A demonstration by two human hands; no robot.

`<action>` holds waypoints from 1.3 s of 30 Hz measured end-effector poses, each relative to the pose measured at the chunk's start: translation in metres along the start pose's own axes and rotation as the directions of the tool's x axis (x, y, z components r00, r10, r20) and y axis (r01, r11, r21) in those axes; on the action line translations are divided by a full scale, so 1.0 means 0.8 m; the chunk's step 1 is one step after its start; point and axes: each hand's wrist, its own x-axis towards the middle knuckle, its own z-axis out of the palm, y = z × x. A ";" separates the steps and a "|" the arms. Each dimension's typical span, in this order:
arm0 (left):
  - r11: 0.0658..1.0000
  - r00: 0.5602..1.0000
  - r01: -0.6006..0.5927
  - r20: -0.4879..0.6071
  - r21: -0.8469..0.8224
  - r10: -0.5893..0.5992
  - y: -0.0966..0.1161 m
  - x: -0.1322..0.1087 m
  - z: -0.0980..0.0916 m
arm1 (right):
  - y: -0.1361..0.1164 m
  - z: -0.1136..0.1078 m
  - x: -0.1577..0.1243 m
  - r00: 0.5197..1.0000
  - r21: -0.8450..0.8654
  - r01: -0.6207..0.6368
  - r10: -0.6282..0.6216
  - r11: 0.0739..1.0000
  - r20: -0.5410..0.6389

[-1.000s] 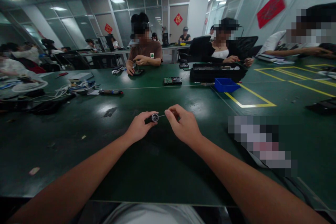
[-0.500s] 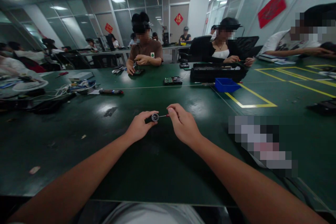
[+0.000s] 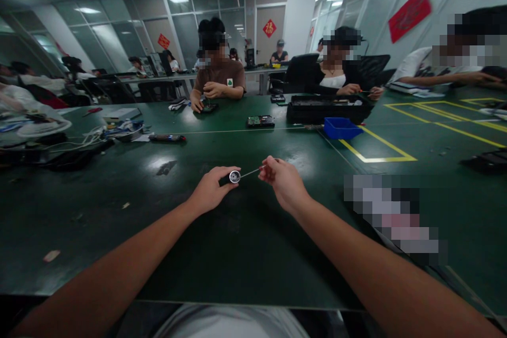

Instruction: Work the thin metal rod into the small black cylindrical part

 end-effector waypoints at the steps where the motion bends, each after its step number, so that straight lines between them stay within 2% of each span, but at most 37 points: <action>1: 1.000 1.000 0.008 -0.001 0.003 -0.008 0.000 0.000 -0.001 | 0.001 -0.001 0.002 0.999 0.044 -0.042 0.043 0.998 -0.003; 3: 1.000 1.000 0.023 0.002 0.006 -0.023 0.000 0.000 -0.001 | 0.002 -0.002 0.004 0.998 0.082 -0.042 0.046 0.996 -0.042; 6: 1.000 1.000 0.017 -0.001 0.006 -0.017 -0.002 0.000 0.000 | 0.001 0.001 0.000 0.994 0.012 0.075 -0.074 0.997 -0.079; 10: 1.000 1.000 0.007 -0.006 0.006 -0.007 -0.002 0.000 0.002 | 0.000 0.004 -0.006 0.970 -0.164 0.227 -0.237 0.960 -0.048; 16: 1.000 1.000 0.018 0.008 0.022 -0.018 0.002 0.000 0.002 | -0.009 0.006 -0.016 0.944 -0.324 0.310 -0.331 0.894 -0.011; 21: 1.000 1.000 0.013 -0.014 0.028 -0.013 -0.001 0.000 0.003 | -0.026 0.009 -0.030 0.927 -0.528 0.330 -0.375 0.782 0.024; 25: 0.999 1.000 0.004 -0.014 0.033 -0.003 -0.002 0.000 0.003 | -0.027 0.009 -0.033 0.899 -0.639 0.357 -0.437 0.681 0.036; 31: 0.999 1.000 0.004 -0.024 0.039 -0.003 -0.009 0.001 0.004 | -0.022 0.009 -0.033 0.894 -0.619 0.425 -0.412 0.660 0.175; 36: 0.999 1.000 0.009 -0.030 0.046 -0.008 -0.012 0.001 0.005 | -0.029 0.010 -0.036 0.931 -0.672 0.346 -0.327 0.655 0.160; 39: 0.999 0.999 0.016 -0.029 0.038 -0.015 -0.011 0.001 0.006 | -0.031 0.012 -0.036 0.936 -0.717 0.328 -0.313 0.615 0.160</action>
